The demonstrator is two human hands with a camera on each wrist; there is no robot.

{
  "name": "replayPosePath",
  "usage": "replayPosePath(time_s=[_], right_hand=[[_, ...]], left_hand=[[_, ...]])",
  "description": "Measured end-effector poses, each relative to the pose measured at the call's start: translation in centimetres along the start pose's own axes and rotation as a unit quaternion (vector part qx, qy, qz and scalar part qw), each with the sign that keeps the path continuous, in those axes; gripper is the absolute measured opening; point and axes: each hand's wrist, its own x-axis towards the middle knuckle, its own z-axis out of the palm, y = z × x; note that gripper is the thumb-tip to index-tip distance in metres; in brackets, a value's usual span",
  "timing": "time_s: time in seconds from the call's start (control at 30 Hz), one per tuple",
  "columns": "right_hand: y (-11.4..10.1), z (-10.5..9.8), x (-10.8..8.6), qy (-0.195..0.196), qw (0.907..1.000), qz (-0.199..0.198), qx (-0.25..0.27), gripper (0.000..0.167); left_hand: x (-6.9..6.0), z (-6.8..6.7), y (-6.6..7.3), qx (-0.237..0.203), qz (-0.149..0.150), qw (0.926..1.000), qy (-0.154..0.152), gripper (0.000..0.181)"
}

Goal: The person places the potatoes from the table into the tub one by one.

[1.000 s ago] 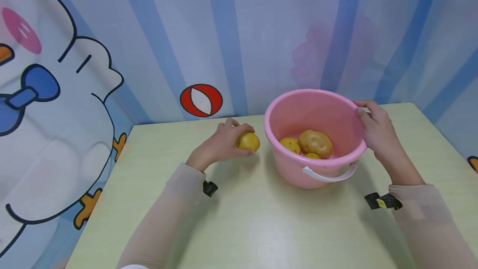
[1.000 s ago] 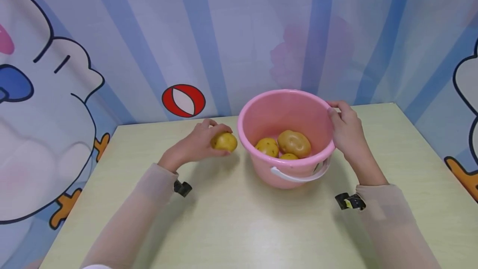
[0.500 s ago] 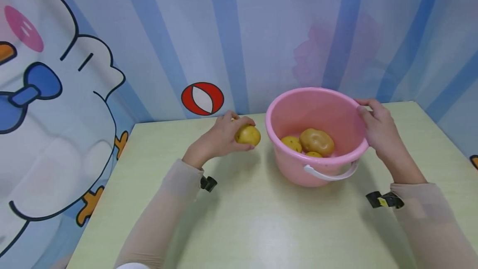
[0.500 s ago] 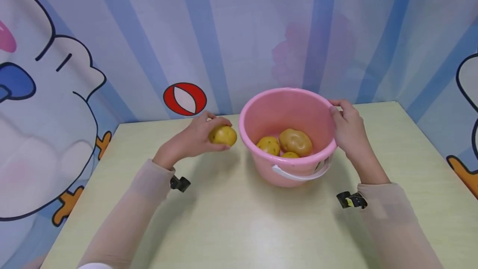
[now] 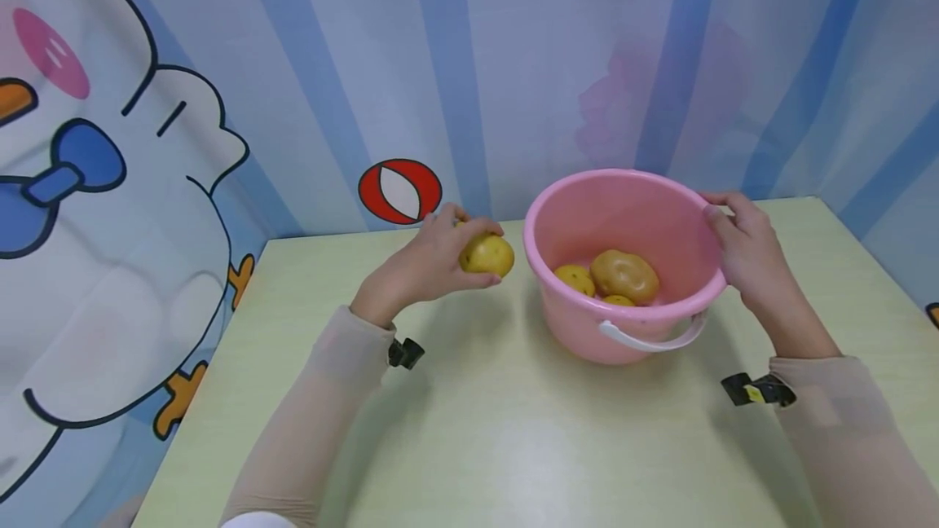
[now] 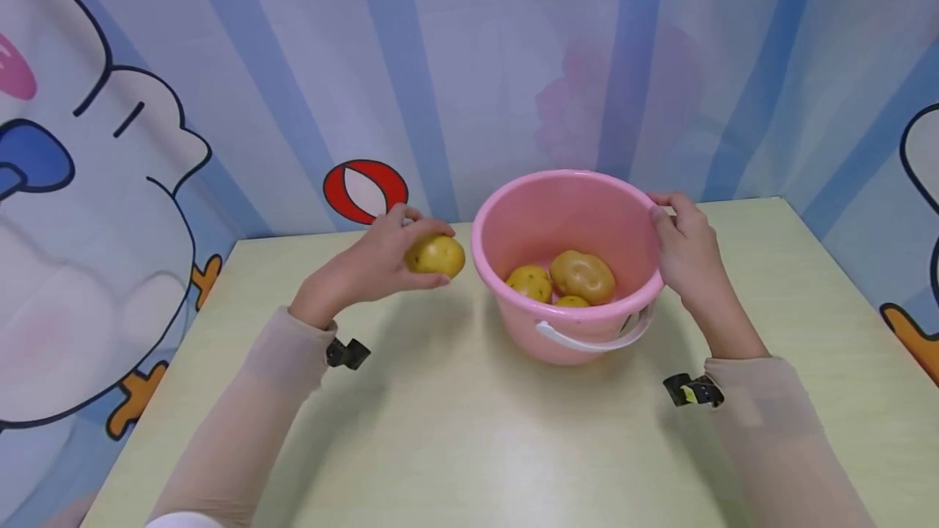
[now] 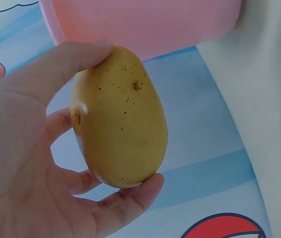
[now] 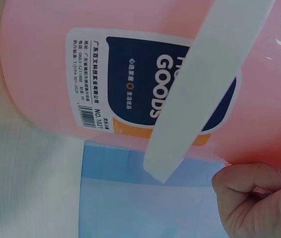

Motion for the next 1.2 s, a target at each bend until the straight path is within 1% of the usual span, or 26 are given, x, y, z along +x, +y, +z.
replayPosePath(time_s=[0.17, 0.33, 0.57, 0.7, 0.83, 1.03, 1.2], right_hand=[[0.0, 0.0, 0.0, 0.000, 1.0000, 0.001, -0.002, 0.053], [0.0, 0.0, 0.0, 0.001, 1.0000, -0.001, -0.002, 0.053], [0.0, 0.0, 0.0, 0.005, 1.0000, -0.002, -0.003, 0.053], [0.0, 0.0, 0.0, 0.003, 1.0000, -0.001, -0.001, 0.053], [0.1, 0.1, 0.0, 0.001, 1.0000, -0.002, 0.002, 0.053], [0.1, 0.0, 0.1, 0.001, 1.0000, 0.000, -0.001, 0.053], [0.1, 0.0, 0.2, 0.000, 1.0000, 0.002, 0.001, 0.053]], left_hand=[[-0.4, -0.9, 0.9, 0.013, 0.007, 0.9999, 0.008, 0.053], [-0.7, -1.8, 1.7, 0.014, 0.010, 0.9998, 0.012, 0.055], [-0.9, -2.6, 2.4, 0.028, 0.025, 0.9990, 0.022, 0.054], [-1.1, -2.9, 2.7, 0.037, 0.027, 0.9986, 0.027, 0.053], [-1.1, -3.4, 2.9, 0.040, 0.023, 0.9985, 0.030, 0.053], [-1.0, -4.0, 3.4, 0.046, 0.039, 0.9973, 0.042, 0.052], [-0.7, -4.7, 4.0, 0.048, 0.054, 0.9963, 0.047, 0.051]])
